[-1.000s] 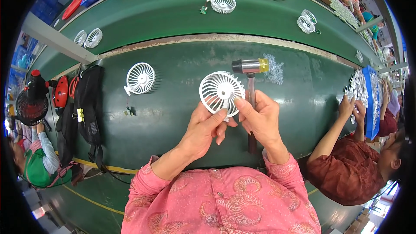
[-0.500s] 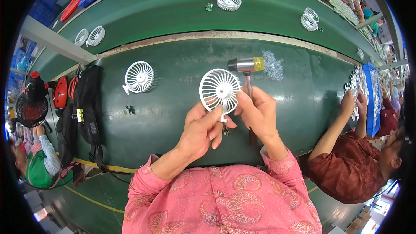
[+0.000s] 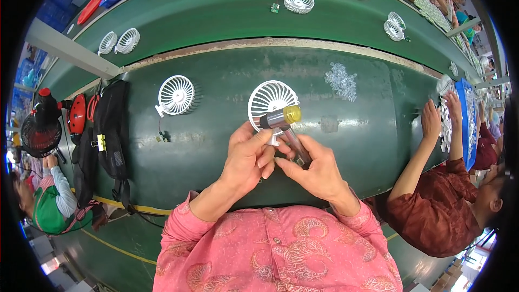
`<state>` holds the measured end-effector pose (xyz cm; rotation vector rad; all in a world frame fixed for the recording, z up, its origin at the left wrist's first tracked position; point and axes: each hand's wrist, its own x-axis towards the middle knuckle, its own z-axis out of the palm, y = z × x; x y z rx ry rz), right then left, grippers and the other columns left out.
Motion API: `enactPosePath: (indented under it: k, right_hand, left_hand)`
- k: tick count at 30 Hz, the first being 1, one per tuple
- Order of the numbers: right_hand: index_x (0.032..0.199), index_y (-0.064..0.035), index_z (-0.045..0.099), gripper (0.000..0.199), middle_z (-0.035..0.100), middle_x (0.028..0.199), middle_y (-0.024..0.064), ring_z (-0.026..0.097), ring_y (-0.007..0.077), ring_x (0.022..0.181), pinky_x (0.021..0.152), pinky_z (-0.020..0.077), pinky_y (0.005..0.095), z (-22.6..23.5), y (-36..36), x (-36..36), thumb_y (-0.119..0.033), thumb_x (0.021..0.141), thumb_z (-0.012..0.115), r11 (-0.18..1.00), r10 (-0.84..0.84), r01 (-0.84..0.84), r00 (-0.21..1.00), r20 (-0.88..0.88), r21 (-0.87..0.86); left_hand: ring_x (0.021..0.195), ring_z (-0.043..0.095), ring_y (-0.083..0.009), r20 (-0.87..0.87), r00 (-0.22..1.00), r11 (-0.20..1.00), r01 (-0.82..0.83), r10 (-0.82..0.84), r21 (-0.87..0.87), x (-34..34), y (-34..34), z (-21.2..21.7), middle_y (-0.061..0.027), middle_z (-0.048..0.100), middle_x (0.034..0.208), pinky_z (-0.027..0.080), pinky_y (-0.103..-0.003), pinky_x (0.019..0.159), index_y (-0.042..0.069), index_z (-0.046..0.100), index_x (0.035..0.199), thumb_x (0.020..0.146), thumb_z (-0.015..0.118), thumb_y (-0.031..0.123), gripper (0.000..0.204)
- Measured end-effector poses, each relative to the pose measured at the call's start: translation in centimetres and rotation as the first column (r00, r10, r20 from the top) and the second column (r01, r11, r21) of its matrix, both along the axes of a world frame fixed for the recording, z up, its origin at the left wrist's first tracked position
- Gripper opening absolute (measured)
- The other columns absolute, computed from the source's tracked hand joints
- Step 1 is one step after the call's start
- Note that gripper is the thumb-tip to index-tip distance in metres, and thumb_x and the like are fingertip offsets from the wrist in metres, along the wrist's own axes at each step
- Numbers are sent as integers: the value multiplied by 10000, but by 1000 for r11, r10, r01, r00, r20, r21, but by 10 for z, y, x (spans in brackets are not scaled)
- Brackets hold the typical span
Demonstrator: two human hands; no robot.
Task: The person assembles portable fan covers by fitting small circuit board components into plastic fan grilles, tapping them into place using a small mallet, and placing the assembled parts onto the conveyor belt.
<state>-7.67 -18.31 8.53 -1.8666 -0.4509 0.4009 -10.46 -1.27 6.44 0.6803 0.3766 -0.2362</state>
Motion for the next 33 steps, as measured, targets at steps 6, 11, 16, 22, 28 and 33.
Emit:
enactPosePath:
  k: [6, 11, 16, 22, 28, 33]
  right_hand:
    - [1143, 8, 614, 376, 606, 794, 40, 546, 108, 652, 577, 446, 277, 10, -2, 2, -72, 793, 726, 993, -32, 48, 989, 146, -104]
    - [1113, -2, 609, 334, 610, 808, 68, 567, 156, 629, 560, 454, 310, 10, -7, 9, -89, 806, 710, 988, 9, 13, 989, 144, -153]
    - [999, 10, 636, 254, 627, 795, 130, 588, 222, 606, 556, 460, 345, 17, -14, 20, -166, 847, 738, 979, 9, -32, 993, -114, -202]
    - [989, 7, 624, 177, 641, 849, 159, 646, 343, 717, 597, 508, 400, 7, 0, 10, -77, 852, 696, 997, 22, 7, 927, 374, -75]
    - [1093, -64, 641, 307, 623, 1018, 98, 658, 327, 746, 581, 538, 409, 3, 5, -2, -37, 791, 689, 915, 283, -91, 838, 467, -393]
    - [1081, -49, 616, 321, 595, 1004, 106, 641, 315, 706, 541, 521, 423, -11, 10, 3, -1, 767, 668, 894, 365, -129, 766, 529, -429]
  left_hand:
    - [413, 401, -73, 56, 998, 990, -46, 39, 136, 0, -4, 1, -185, 663, 846, 360, -222, 341, 18, 466, 1233, 993, 516, 177, 292]
    - [384, 447, -95, 86, 996, 959, -27, 3, 282, 0, -1, 3, -196, 658, 795, 377, -232, 331, -5, 390, 1208, 984, 558, 201, 348]
    - [373, 449, -102, 71, 996, 949, 25, -49, 314, 1, 3, -2, -194, 652, 778, 369, -237, 324, -13, 388, 1203, 985, 558, 209, 354]
    - [376, 445, -116, -83, 996, 968, 53, -34, 245, -2, 3, 3, -130, 604, 706, 362, -261, 327, 10, 453, 1128, 965, 596, 232, 310]
    - [448, 542, -124, -155, 985, 993, 84, -70, 81, -6, -6, -10, -44, 596, 658, 435, -257, 372, 32, 611, 823, 927, 651, 407, 391]
    - [517, 605, -148, -152, 976, 983, 170, -157, 75, -11, 5, -13, -70, 633, 711, 476, -259, 415, 37, 615, 851, 951, 586, 465, 440]
